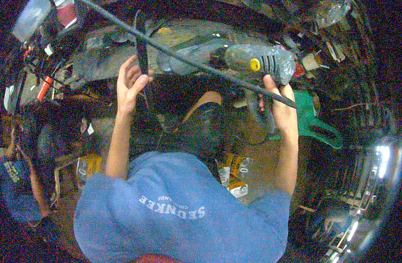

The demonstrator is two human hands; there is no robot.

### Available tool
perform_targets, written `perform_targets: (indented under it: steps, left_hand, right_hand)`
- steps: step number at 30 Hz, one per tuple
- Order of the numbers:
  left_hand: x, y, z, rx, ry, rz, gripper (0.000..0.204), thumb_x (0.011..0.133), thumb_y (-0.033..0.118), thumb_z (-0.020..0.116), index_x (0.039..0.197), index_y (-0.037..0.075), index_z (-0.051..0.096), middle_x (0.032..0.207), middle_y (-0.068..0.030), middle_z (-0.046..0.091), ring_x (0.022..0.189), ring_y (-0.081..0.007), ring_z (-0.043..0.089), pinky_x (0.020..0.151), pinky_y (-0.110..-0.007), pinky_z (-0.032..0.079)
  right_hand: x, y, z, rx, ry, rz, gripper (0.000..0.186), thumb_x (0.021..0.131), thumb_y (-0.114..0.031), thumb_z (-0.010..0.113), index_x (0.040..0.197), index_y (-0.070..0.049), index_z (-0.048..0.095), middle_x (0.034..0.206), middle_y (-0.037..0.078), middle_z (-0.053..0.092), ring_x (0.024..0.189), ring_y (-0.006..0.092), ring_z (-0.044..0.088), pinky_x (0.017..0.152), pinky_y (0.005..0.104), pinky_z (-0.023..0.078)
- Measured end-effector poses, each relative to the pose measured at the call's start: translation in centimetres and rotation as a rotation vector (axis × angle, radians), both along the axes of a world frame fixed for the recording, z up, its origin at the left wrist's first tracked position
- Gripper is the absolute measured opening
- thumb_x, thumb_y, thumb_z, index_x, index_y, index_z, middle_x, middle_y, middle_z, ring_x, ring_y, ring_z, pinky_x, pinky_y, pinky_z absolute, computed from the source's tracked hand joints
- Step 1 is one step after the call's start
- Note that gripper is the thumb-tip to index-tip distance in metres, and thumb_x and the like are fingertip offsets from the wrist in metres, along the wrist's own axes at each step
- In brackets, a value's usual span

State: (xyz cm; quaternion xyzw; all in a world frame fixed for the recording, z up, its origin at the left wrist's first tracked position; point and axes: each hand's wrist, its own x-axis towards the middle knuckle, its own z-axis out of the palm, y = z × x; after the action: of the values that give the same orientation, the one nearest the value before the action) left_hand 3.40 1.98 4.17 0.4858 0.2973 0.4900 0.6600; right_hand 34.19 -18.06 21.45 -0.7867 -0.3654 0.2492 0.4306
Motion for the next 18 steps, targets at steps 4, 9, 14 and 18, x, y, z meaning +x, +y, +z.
perform_targets:
  steps: [4,9,14,18]
  left_hand:
    - [2.6,1.3,2.3,0.157,0.137,0.052,0.096,0.08,0.027,0.096,0.156,0.005,0.042,0.136,-0.0205,0.064,0.117,-0.0275,0.069,0.099,-0.041,0.058]
    - [7.9,3.6,4.3,0.797,0.449,0.237,0.105,0.07,0.041,0.098,0.152,0.002,0.046,0.133,-0.0228,0.067,0.121,-0.0371,0.069,0.104,-0.045,0.056]
    - [14.3,4.9,1.7,1.12,0.897,-0.03,0.115,0.065,0.037,0.098,0.158,0.004,0.039,0.128,-0.0199,0.06,0.122,-0.0396,0.058,0.105,-0.05,0.052]
    - [15.8,5.0,0.7,1.15,1.043,-0.177,0.116,0.063,0.028,0.097,0.159,0.001,0.036,0.126,-0.0245,0.062,0.121,-0.0419,0.06,0.104,-0.052,0.053]
  right_hand:
    - [0.5,-0.3,0.0,-0.003,-0.023,-0.034,0.036,0.106,-0.041,0.064,0.1,-0.005,0.065,0.075,0.005,0.066,0.061,0.0136,0.061,0.056,0.0298,0.048]
    - [2.1,-2.3,1.1,0.058,-0.263,-0.131,0.049,0.103,-0.045,0.069,0.133,-0.006,0.064,0.114,0.008,0.069,0.103,0.0219,0.063,0.094,0.0375,0.047]
    - [5.0,-4.7,1.2,0.117,-0.354,-0.278,0.045,0.106,-0.053,0.063,0.093,-0.01,0.065,0.069,-0.001,0.058,0.06,0.0096,0.051,0.056,0.0272,0.038]
    - [4.8,-6.2,1.1,0.124,-0.385,-0.303,0.048,0.105,-0.054,0.062,0.089,-0.009,0.066,0.067,0.0,0.057,0.058,0.0115,0.051,0.056,0.0279,0.037]
